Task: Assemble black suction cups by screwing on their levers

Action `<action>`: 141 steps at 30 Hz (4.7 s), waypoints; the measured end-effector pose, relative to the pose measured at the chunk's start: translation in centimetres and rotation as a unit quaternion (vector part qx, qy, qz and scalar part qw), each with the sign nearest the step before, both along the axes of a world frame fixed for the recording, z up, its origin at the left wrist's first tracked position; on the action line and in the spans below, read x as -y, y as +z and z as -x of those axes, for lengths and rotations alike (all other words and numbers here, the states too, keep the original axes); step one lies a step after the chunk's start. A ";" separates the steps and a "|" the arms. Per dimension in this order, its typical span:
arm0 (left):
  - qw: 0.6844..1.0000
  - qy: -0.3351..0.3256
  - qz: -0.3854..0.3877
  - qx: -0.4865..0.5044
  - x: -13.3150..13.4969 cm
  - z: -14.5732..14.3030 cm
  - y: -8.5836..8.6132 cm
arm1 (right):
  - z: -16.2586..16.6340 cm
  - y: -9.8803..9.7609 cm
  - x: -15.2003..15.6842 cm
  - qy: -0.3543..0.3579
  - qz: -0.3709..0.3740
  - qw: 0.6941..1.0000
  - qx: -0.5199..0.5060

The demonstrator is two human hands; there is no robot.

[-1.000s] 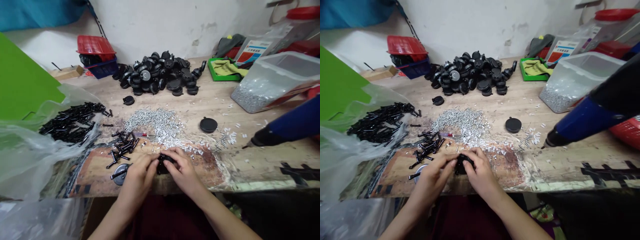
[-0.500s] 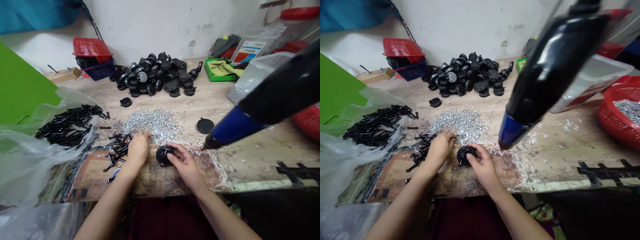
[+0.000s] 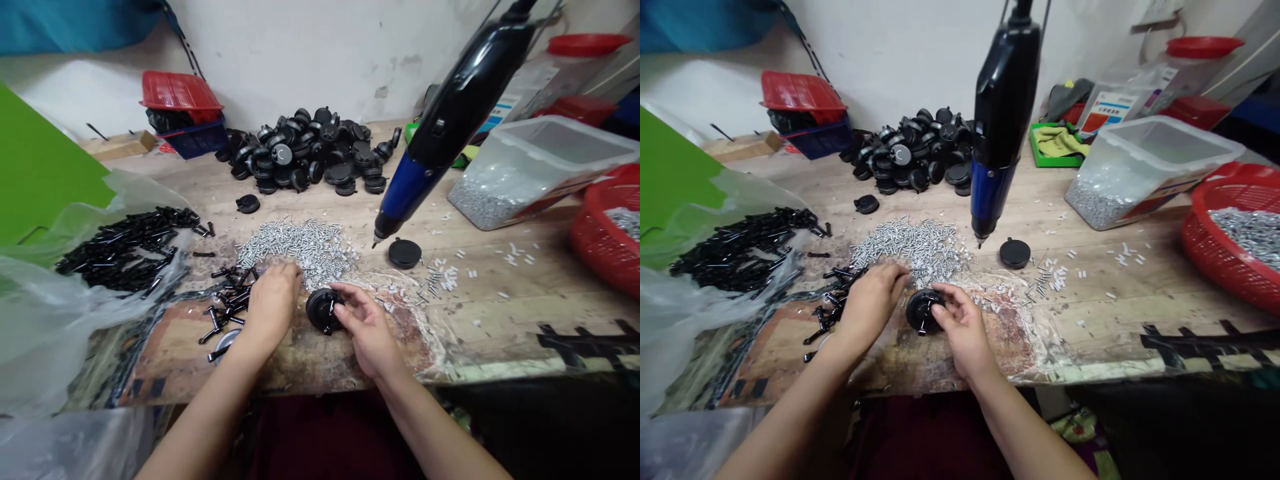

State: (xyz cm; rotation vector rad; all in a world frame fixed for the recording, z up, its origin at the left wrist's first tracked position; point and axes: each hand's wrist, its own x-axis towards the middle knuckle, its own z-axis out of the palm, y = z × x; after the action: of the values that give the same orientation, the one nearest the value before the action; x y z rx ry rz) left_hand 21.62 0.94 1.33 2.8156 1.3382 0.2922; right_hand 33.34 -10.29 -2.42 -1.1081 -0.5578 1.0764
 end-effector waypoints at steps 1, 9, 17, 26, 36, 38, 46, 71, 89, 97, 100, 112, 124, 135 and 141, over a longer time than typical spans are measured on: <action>1.000 0.000 -0.002 0.017 0.4 0.3 0.2 | 0.0 0.0 0.0 -0.002 -0.003 1.000 0.001; 0.933 -0.062 0.077 0.347 4.2 1.4 0.8 | 0.6 0.6 0.0 0.003 -0.021 1.000 -0.019; 0.889 -0.078 0.070 0.445 6.0 1.3 0.6 | 0.9 1.6 0.9 0.021 -0.051 0.998 0.043; 0.879 -0.107 0.075 0.459 6.6 2.1 1.3 | -0.3 3.0 1.7 0.044 -0.060 0.988 0.136; 0.849 -0.080 0.119 0.509 7.5 2.1 1.6 | -0.4 4.1 1.9 0.067 -0.067 0.989 0.117; 0.844 -0.066 0.108 0.521 7.9 2.0 1.5 | -0.3 3.9 2.0 0.071 -0.065 0.991 0.095; 0.857 -0.059 0.096 0.504 8.3 1.9 1.4 | -0.6 3.7 2.1 0.072 -0.065 0.989 0.110; 0.933 -0.124 -0.004 0.339 9.7 2.9 0.2 | 0.5 2.4 2.1 0.052 -0.045 0.997 -0.031; 0.909 -0.037 0.099 0.402 8.4 4.1 -2.0 | 3.7 3.6 0.9 0.092 0.041 0.988 0.114; 0.541 0.144 0.462 0.688 6.6 4.3 -1.3 | 2.2 5.2 -4.7 0.095 -0.027 0.835 0.541; 0.496 0.142 0.488 0.704 6.3 4.2 -0.8 | 1.5 4.5 -9.2 0.088 0.054 0.716 0.691; 0.478 0.162 0.500 0.704 5.4 5.3 -0.9 | 1.8 1.9 -16.3 0.147 0.108 0.612 0.769; 0.398 0.154 0.543 0.723 5.2 5.3 -0.6 | -0.4 1.6 -14.3 0.074 -0.028 0.688 0.721; 0.399 0.118 0.548 0.726 6.0 4.4 0.0 | 2.4 6.9 -4.8 0.098 -0.134 0.916 0.366; 0.457 0.104 0.524 0.711 6.9 3.6 -0.1 | 1.3 7.0 -3.8 0.098 -0.105 0.922 0.359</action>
State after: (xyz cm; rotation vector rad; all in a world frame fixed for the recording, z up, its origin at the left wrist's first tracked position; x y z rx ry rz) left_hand 18.02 -5.94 1.19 0.6453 0.7251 0.9964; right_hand 32.05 -6.48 4.57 -1.2624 -1.3589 0.7253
